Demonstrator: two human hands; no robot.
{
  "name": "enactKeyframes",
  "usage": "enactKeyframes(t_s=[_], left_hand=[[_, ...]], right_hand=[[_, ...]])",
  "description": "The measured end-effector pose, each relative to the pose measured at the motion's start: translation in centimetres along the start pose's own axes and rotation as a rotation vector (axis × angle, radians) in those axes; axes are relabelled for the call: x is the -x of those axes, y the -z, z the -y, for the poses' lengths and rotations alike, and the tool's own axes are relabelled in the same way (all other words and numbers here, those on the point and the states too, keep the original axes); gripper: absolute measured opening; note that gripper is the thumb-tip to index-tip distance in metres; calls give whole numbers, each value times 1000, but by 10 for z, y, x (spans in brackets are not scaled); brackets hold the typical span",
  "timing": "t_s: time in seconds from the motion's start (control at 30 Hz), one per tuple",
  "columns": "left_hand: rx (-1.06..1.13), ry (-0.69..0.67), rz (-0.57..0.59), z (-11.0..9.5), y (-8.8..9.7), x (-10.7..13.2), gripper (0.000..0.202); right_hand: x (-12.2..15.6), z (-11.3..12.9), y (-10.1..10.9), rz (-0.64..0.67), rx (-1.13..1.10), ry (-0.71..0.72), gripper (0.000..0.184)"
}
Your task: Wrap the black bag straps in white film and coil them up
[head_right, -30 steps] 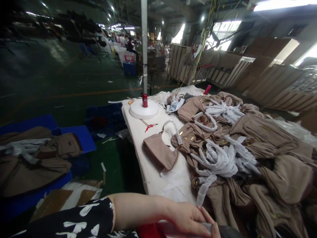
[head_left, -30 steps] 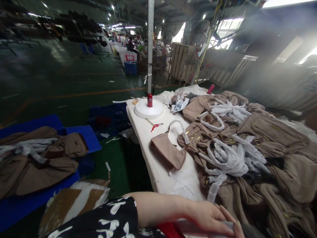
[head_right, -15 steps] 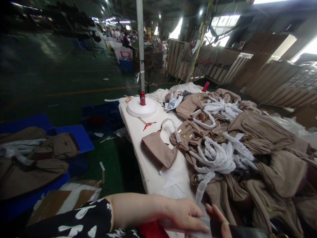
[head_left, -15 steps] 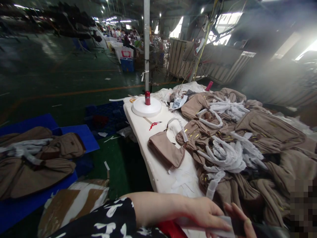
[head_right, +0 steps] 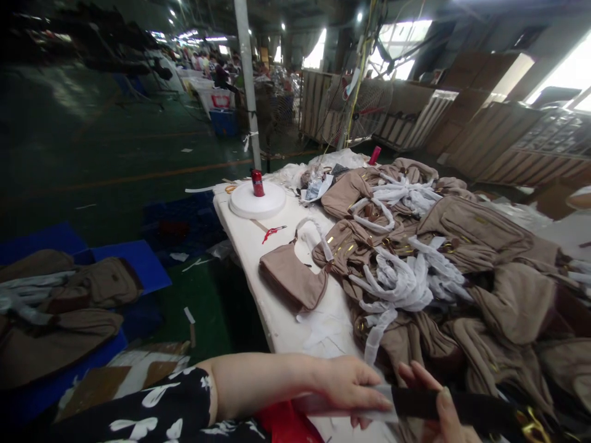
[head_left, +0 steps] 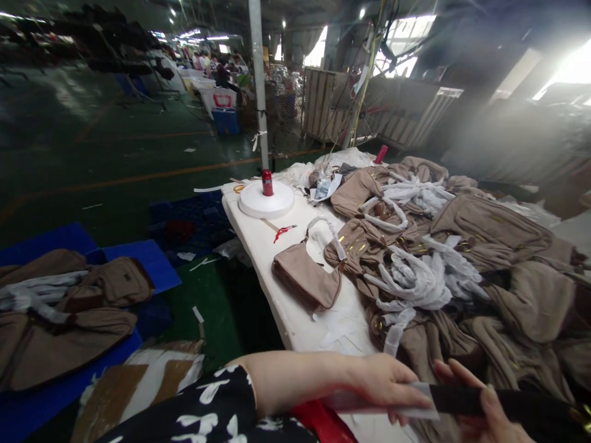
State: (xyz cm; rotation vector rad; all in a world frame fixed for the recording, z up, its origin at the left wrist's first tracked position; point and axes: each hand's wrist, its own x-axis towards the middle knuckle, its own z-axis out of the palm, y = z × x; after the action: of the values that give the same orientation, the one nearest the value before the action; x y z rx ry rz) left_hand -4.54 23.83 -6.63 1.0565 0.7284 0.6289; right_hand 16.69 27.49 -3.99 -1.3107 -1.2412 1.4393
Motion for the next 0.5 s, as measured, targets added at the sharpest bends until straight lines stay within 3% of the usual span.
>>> enactKeyframes(t_s=[0.13, 0.2, 0.27, 0.4, 0.5], left_hand=[[-12, -121, -1, -18, -3, -1, 46], [-27, -168, -13, -26, -5, 0, 52], [-22, -163, -19, -29, -7, 1, 55], [-19, -120, 1, -27, -13, 1, 60], [-32, -96, 3, -31, -18, -1, 58]], right_hand=[[20, 6, -43, 41, -26, -2, 58], [20, 15, -53, 70, -42, 17, 58], [15, 30, -52, 18, -75, 61, 57], [5, 64, -34, -253, -205, 169, 49], [2, 75, -23, -305, -233, 183, 44]])
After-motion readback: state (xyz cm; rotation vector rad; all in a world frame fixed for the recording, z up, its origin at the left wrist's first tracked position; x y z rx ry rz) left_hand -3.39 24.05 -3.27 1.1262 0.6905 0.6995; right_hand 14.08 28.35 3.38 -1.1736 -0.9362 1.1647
